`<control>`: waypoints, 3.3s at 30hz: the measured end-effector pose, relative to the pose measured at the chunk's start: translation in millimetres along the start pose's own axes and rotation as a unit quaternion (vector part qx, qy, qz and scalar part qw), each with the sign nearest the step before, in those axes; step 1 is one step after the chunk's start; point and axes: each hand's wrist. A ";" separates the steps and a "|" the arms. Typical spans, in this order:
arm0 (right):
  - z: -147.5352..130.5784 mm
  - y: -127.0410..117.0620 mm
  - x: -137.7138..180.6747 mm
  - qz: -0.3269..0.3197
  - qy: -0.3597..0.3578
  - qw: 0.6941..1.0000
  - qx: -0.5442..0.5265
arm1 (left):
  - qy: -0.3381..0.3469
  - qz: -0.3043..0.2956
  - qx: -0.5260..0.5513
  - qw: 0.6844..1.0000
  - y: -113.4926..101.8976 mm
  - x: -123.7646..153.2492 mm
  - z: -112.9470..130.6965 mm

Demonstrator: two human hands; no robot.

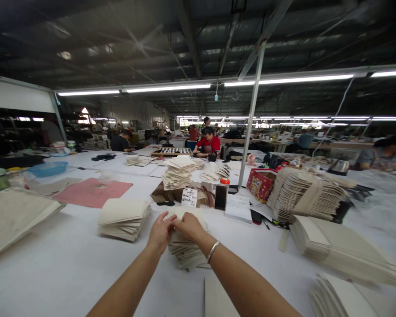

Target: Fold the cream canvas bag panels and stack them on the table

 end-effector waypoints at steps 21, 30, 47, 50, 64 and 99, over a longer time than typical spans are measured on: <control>89.4 -112.2 40.2 0.153 0.021 0.797 -0.584 | 0.289 -0.139 -0.510 0.798 33.2 26.1 -11.8; 157.4 -84.6 166.9 -0.063 0.093 0.817 -0.566 | -0.003 -0.278 -0.092 0.956 99.6 115.0 -61.1; 230.6 -58.8 215.2 -0.088 0.175 0.846 -0.496 | 0.392 -0.344 -0.538 0.662 -8.0 171.4 -174.5; 232.6 -39.7 207.8 -0.118 0.190 0.831 -0.509 | 0.408 -0.318 -0.539 0.665 -7.3 175.2 -175.8; 242.3 -10.4 211.4 -0.055 0.239 0.846 -0.474 | 0.400 -0.364 -0.555 0.632 -16.4 175.9 -170.0; 237.8 -4.5 208.6 -0.037 0.263 0.861 -0.434 | 0.379 -0.371 -0.552 0.644 -19.5 178.9 -171.9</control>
Point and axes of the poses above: each hand's wrist, its own x-axis away from the middle knuckle, its own y-axis out of the palm, z = x × y, and after that the axes turned 2 degrees about y, right-handed
